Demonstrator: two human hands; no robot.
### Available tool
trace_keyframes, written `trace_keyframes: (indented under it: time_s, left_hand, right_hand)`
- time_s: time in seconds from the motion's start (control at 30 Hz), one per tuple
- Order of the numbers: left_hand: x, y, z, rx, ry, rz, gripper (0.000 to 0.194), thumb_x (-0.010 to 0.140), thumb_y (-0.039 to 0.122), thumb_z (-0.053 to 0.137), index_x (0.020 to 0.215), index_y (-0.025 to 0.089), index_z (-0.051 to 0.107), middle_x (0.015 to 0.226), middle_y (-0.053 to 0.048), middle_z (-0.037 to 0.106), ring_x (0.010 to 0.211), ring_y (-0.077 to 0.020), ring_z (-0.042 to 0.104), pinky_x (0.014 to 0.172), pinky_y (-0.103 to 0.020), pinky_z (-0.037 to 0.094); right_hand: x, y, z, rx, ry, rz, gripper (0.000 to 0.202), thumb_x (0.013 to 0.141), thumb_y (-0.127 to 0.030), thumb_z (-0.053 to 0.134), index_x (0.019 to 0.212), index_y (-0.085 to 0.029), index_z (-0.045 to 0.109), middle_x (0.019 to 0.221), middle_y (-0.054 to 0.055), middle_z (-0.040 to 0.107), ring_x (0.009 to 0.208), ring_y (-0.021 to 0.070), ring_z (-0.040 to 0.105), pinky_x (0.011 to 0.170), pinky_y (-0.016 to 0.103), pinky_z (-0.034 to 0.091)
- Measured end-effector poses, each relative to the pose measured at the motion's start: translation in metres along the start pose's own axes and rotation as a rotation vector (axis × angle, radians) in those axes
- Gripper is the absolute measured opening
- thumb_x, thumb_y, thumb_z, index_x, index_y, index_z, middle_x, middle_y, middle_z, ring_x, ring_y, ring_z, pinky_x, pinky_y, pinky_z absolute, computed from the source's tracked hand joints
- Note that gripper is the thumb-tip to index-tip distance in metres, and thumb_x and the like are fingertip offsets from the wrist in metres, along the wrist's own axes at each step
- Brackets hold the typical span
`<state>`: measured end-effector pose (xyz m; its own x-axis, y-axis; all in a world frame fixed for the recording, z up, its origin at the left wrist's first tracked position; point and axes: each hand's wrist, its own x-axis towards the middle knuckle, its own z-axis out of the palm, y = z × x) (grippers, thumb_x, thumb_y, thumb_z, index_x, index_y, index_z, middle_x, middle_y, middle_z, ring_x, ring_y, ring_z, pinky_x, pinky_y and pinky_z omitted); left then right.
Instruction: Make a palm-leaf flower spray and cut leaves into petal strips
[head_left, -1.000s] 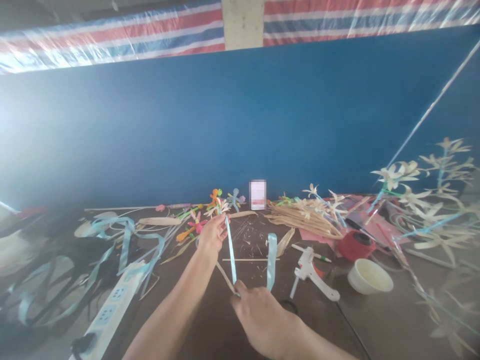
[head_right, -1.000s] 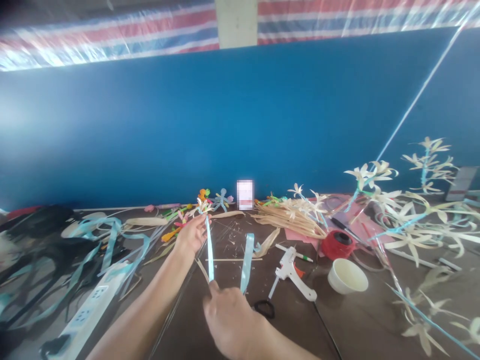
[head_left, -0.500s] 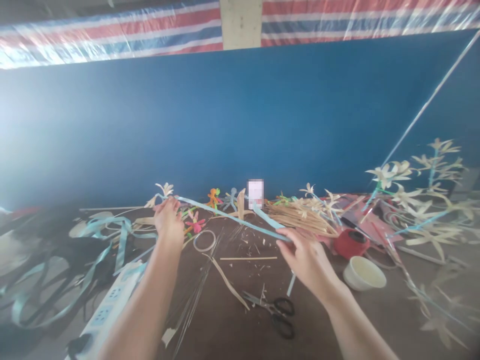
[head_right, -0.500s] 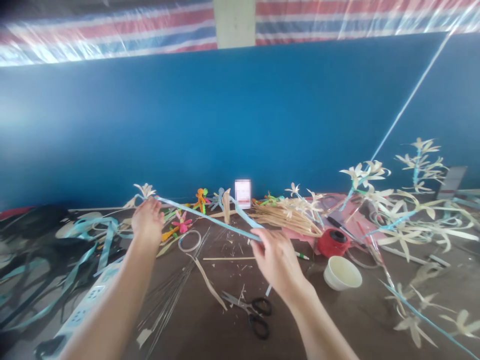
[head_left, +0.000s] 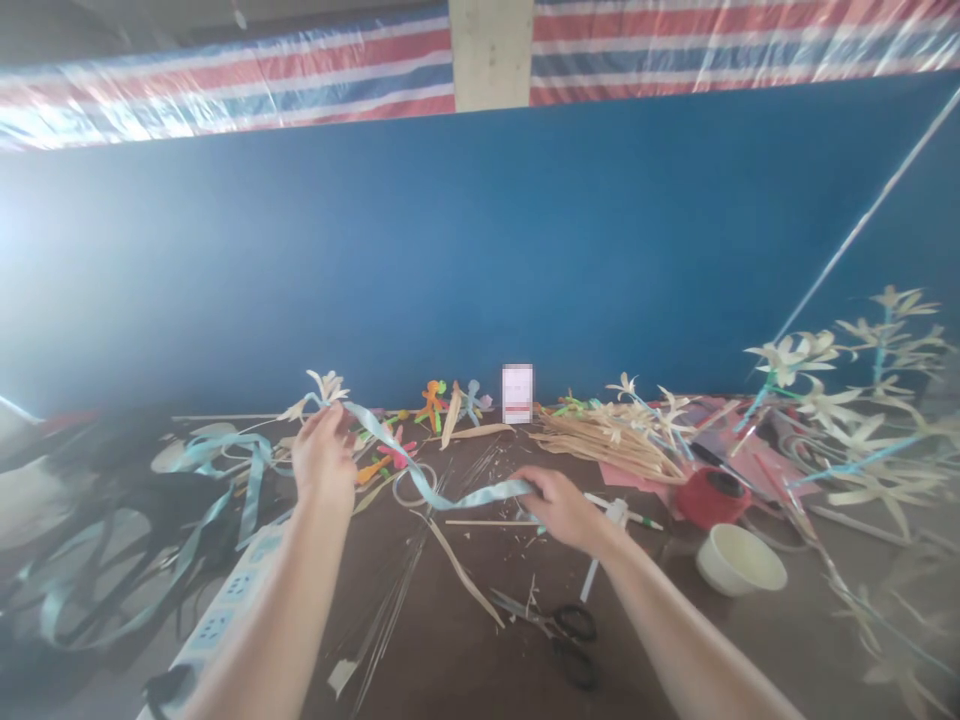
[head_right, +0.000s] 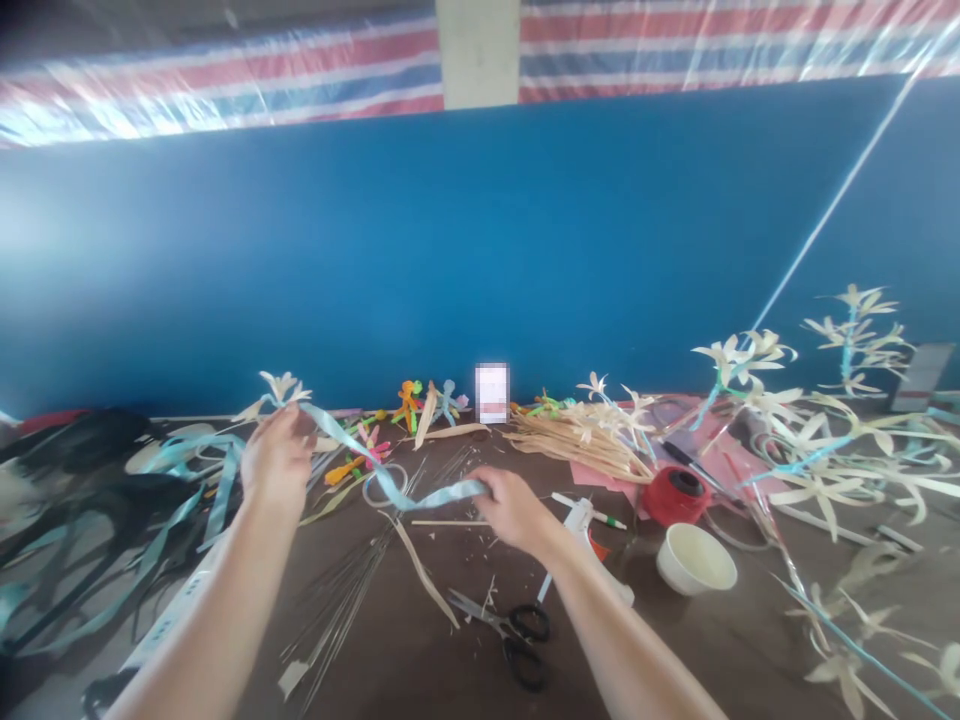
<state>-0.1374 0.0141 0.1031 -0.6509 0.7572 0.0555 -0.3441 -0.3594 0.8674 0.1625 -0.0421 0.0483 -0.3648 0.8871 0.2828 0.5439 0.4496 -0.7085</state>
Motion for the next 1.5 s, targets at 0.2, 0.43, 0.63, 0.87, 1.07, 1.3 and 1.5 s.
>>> trace_keyframes:
  time_s: [0.2,0.43,0.63,0.87,1.07,1.3,1.5]
  left_hand:
    - [-0.048,-0.013,0.014,0.114,-0.057,0.032,0.02,0.055,0.022,0.069,0.071,0.014,0.06,0.066,0.0,0.059,0.059,-0.0094,0.055,0.05,-0.019,0.039]
    - [-0.104,-0.044,0.043,0.041,-0.183,-0.092,0.017,0.059,0.025,0.068,0.069,0.014,0.059,0.061,0.002,0.059,0.055,-0.0074,0.054,0.057,-0.019,0.04]
    - [-0.13,-0.057,0.048,0.003,-0.262,-0.094,0.016,0.06,0.024,0.067,0.068,0.014,0.058,0.064,0.001,0.061,0.059,-0.0101,0.056,0.06,-0.023,0.043]
    - [-0.125,-0.062,0.031,0.233,-0.24,0.081,0.017,0.057,0.027,0.068,0.065,0.014,0.061,0.062,-0.001,0.06,0.06,-0.012,0.054,0.059,-0.022,0.041]
    - [-0.125,-0.064,0.031,0.337,-0.329,0.08,0.018,0.061,0.028,0.065,0.071,0.013,0.064,0.063,-0.001,0.061,0.062,-0.0121,0.054,0.061,-0.023,0.041]
    - [-0.128,-0.067,0.031,0.355,-0.358,0.058,0.018,0.062,0.029,0.064,0.07,0.013,0.063,0.062,0.0,0.06,0.059,-0.0117,0.054,0.06,-0.023,0.041]
    - [-0.131,-0.071,0.031,0.323,-0.342,0.024,0.016,0.062,0.028,0.065,0.067,0.014,0.061,0.056,0.002,0.058,0.053,-0.0095,0.051,0.053,-0.02,0.038]
  right_hand:
    - [0.005,-0.004,0.015,-0.28,-0.164,0.137,0.052,0.065,-0.021,0.058,0.116,-0.017,0.048,0.12,0.014,0.048,0.111,0.0293,0.043,0.088,0.044,0.034]
    - [0.011,-0.055,0.037,0.343,0.267,0.044,0.035,0.079,-0.03,0.046,0.113,-0.02,0.05,0.112,0.008,0.055,0.104,0.0207,0.049,0.088,0.035,0.038]
    - [0.027,-0.061,0.061,0.922,0.484,0.209,0.026,0.076,-0.035,0.051,0.088,-0.014,0.061,0.077,0.004,0.064,0.072,0.0155,0.059,0.067,0.026,0.045]
    - [0.019,-0.058,0.055,0.663,0.528,0.273,0.017,0.072,-0.032,0.054,0.07,-0.015,0.056,0.049,-0.004,0.05,0.042,0.0091,0.046,0.041,0.019,0.036]
    - [0.023,-0.059,0.029,0.191,0.564,0.057,0.012,0.072,-0.021,0.051,0.08,-0.019,0.06,0.079,0.002,0.064,0.072,0.0141,0.058,0.068,0.024,0.044]
    - [0.021,-0.057,0.027,-0.076,0.428,-0.032,0.019,0.078,-0.022,0.049,0.089,-0.027,0.062,0.086,-0.001,0.067,0.078,0.0138,0.061,0.071,0.022,0.043]
    - [0.02,-0.053,0.032,-0.21,0.444,-0.024,0.015,0.079,-0.022,0.049,0.085,-0.023,0.062,0.08,0.001,0.067,0.073,0.0147,0.061,0.067,0.022,0.041]
